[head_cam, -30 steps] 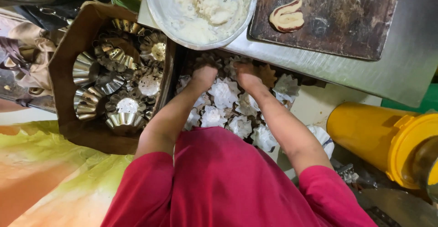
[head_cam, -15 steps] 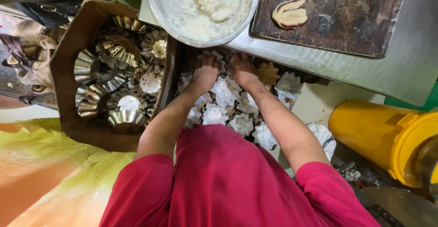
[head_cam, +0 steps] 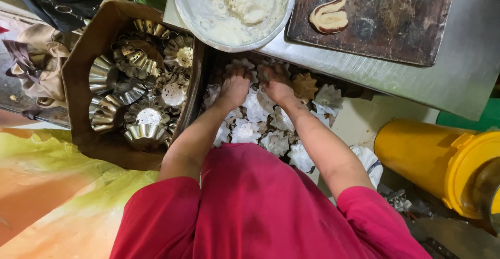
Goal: Placing paper liners into metal baking molds and arranging them on a tray in a bakery production area.
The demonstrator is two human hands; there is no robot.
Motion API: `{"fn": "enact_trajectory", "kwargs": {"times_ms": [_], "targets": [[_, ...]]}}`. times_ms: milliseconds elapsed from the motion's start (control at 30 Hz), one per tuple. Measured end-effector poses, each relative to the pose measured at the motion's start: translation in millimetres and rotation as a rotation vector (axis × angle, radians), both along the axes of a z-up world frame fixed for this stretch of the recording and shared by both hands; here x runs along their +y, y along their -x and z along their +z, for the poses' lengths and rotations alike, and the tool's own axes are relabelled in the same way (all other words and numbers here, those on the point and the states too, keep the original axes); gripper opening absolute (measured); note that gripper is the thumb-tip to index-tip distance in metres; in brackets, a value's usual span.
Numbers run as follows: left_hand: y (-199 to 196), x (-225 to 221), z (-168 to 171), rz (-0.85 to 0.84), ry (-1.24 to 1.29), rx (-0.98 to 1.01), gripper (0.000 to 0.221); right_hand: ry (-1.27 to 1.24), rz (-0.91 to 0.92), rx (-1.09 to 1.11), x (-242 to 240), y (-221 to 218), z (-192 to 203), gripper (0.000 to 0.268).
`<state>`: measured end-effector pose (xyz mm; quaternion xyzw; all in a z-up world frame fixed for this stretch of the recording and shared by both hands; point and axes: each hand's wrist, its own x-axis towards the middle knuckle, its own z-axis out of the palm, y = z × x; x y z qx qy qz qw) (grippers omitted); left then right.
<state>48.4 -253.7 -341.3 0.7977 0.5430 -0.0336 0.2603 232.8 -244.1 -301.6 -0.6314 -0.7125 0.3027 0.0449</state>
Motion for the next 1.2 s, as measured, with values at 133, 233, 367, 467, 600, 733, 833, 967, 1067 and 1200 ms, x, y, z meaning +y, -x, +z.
{"fn": "enact_trajectory", "kwargs": {"times_ms": [133, 233, 367, 467, 600, 733, 833, 967, 1067, 1200], "targets": [[1.4, -2.5, -42.2, 0.003, 0.02, 0.006, 0.051, 0.026, 0.008, -0.007, -0.5, -0.1, -4.9, 0.056], [3.1, -4.6, -58.3, -0.008, 0.058, -0.025, 0.049, 0.036, 0.026, 0.027, -2.8, -0.5, 5.5, 0.059], [8.0, -5.0, -42.3, 0.009, 0.107, -0.055, 0.041, 0.01, -0.007, 0.079, -6.9, 1.5, 5.8, 0.06], [8.2, -3.4, -28.2, 0.0, 0.101, -0.071, 0.039, 0.007, -0.044, 0.086, -14.7, -12.6, -42.0, 0.052], [10.3, 1.3, 4.2, -0.037, 0.08, -0.116, 0.026, -0.041, -0.18, 0.141, -34.1, 7.1, 27.2, 0.038], [12.5, 5.7, 3.9, 0.017, 0.065, -0.159, 0.025, -0.025, -0.353, 0.378, -28.6, -14.1, 37.1, 0.043], [10.6, 7.5, -14.3, 0.132, 0.101, -0.303, 0.025, -0.219, -0.522, 0.507, -34.1, -55.4, -8.5, 0.034], [-0.9, 25.2, -55.4, 0.225, 0.19, -0.115, 0.023, -0.263, -0.874, 0.821, -67.7, -90.2, 3.4, 0.029], [-15.8, 37.6, 18.0, 0.221, 0.262, -0.023, 0.031, -0.187, -0.93, 0.828, -100.3, -108.8, 23.1, 0.023], [-21.8, 29.7, -30.1, 0.333, 0.174, -0.057, 0.032, -0.05, -0.766, 0.762, -141.3, -109.6, 39.0, 0.02]]}}
